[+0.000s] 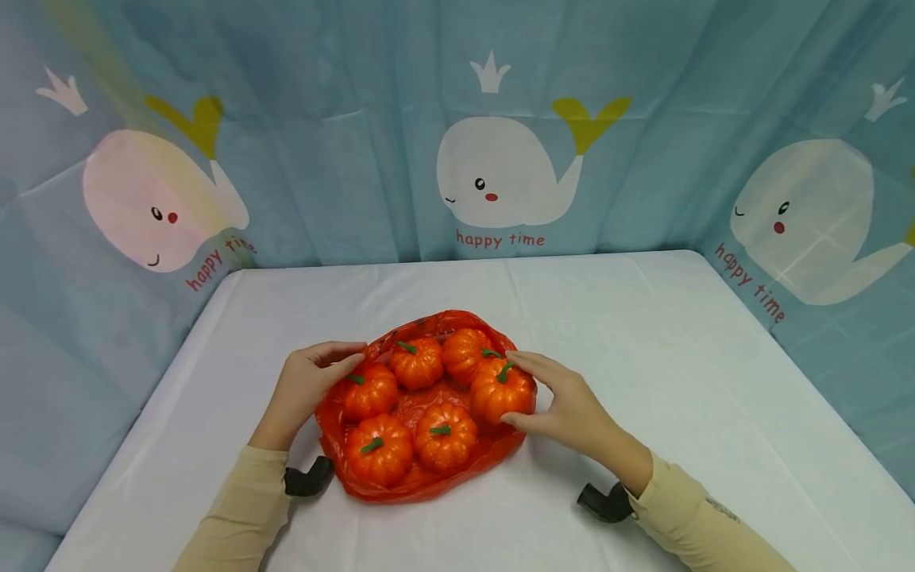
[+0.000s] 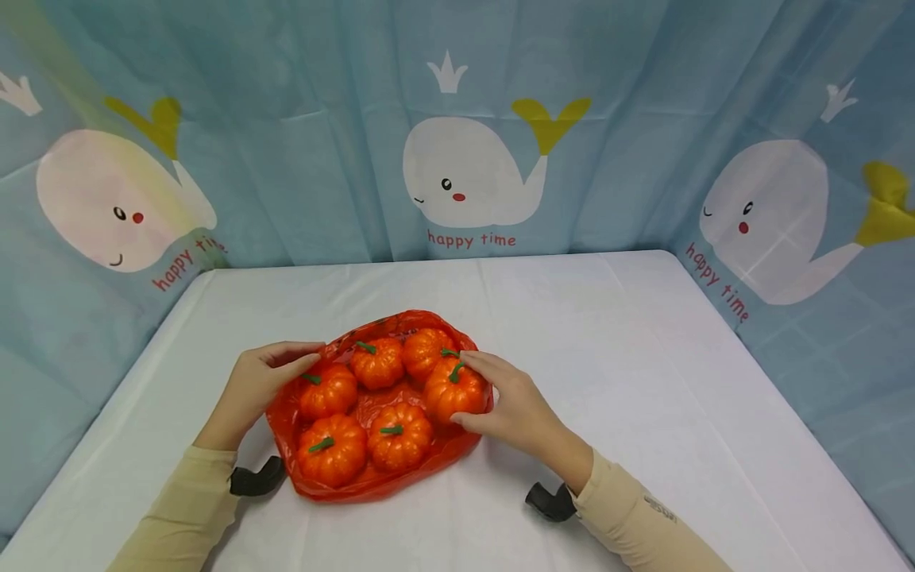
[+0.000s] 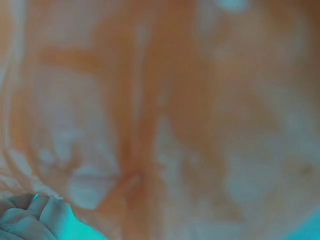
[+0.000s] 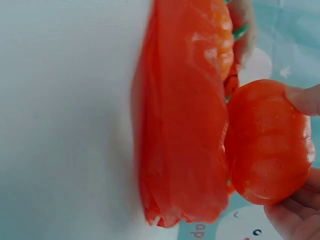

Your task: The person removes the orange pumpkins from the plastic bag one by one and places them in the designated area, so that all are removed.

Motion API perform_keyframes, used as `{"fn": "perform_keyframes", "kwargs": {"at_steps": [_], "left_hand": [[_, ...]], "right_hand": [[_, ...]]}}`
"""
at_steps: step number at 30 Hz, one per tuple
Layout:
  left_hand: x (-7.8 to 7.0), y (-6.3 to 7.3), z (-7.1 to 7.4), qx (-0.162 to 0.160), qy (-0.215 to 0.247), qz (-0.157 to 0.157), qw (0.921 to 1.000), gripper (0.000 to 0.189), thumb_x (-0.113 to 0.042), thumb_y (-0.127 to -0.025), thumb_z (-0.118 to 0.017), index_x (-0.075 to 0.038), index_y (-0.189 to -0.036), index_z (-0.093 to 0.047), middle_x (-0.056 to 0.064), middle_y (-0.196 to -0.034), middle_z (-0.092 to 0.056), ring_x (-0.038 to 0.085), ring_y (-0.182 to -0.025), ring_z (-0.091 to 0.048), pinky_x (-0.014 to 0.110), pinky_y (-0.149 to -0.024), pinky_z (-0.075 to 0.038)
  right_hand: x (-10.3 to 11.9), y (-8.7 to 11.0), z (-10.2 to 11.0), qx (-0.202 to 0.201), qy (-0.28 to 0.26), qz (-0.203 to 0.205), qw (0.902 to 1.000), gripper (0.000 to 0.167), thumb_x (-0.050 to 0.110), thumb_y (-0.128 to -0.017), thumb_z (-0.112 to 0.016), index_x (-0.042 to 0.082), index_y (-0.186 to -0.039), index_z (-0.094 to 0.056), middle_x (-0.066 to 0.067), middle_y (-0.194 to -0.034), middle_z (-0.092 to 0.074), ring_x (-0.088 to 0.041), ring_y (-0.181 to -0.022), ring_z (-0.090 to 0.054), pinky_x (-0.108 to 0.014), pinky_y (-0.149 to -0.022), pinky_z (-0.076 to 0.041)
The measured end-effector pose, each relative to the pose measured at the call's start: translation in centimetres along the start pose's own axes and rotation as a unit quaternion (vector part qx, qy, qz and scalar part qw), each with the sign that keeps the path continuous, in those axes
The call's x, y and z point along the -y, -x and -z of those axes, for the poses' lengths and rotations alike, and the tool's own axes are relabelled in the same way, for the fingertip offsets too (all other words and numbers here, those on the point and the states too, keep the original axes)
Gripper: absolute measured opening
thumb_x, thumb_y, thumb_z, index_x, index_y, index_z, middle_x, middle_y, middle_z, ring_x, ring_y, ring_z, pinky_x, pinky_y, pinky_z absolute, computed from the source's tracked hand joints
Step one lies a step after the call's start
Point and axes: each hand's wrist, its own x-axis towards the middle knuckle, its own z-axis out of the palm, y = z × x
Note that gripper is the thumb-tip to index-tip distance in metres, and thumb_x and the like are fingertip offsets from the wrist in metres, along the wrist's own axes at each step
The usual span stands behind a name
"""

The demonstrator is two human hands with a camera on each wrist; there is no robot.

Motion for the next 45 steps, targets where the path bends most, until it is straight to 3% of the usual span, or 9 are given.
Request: {"fn": "perform_keyframes", "kwargs": {"at_steps": [14,28,45], "left_hand": [[-0.2,0.4,0.3,0.007,-0.001,0.009,0.9999,0.049,-0.052,-0.091,-0.067,-0.016,-0.125,-0.071,0.008,-0.126,-0.069,0.020,-0.121,-0.056,0.010,-0.087,-0.045],[0.0,0.3,0.1,0.006,-0.005,0.004,1.0000,0.049,-0.052,-0.091,-0.067,-0.016,-0.124,-0.071,0.007,-0.124,-0.070,0.020,-0.119,-0.058,0.010,-0.087,-0.046],[0.1,0.1,0.0,0.003,0.001,-0.003,1.0000,0.047,-0.050,-0.091,-0.068,-0.016,-0.123,-0.072,0.007,-0.123,-0.071,0.018,-0.116,-0.058,0.011,-0.086,-0.048]], "right_hand": [[-0.9,0.0,2.3,-0.064,0.021,-0.012,0.9976,0.071,0.018,-0.074,-0.089,0.006,-0.137,-0.059,-0.011,-0.139,-0.061,-0.031,-0.131,-0.056,-0.048,-0.101,-0.050],[-2.6,-0.6,4.9,-0.111,-0.004,-0.081,0.9905,0.069,0.013,-0.076,-0.087,0.003,-0.137,-0.058,-0.015,-0.140,-0.059,-0.033,-0.131,-0.054,-0.044,-0.103,-0.044],[-6.5,-1.5,5.9,-0.104,-0.035,-0.174,0.9786,0.073,0.019,-0.079,-0.085,0.002,-0.142,-0.053,-0.018,-0.147,-0.051,-0.034,-0.139,-0.046,-0.043,-0.109,-0.039]]}}
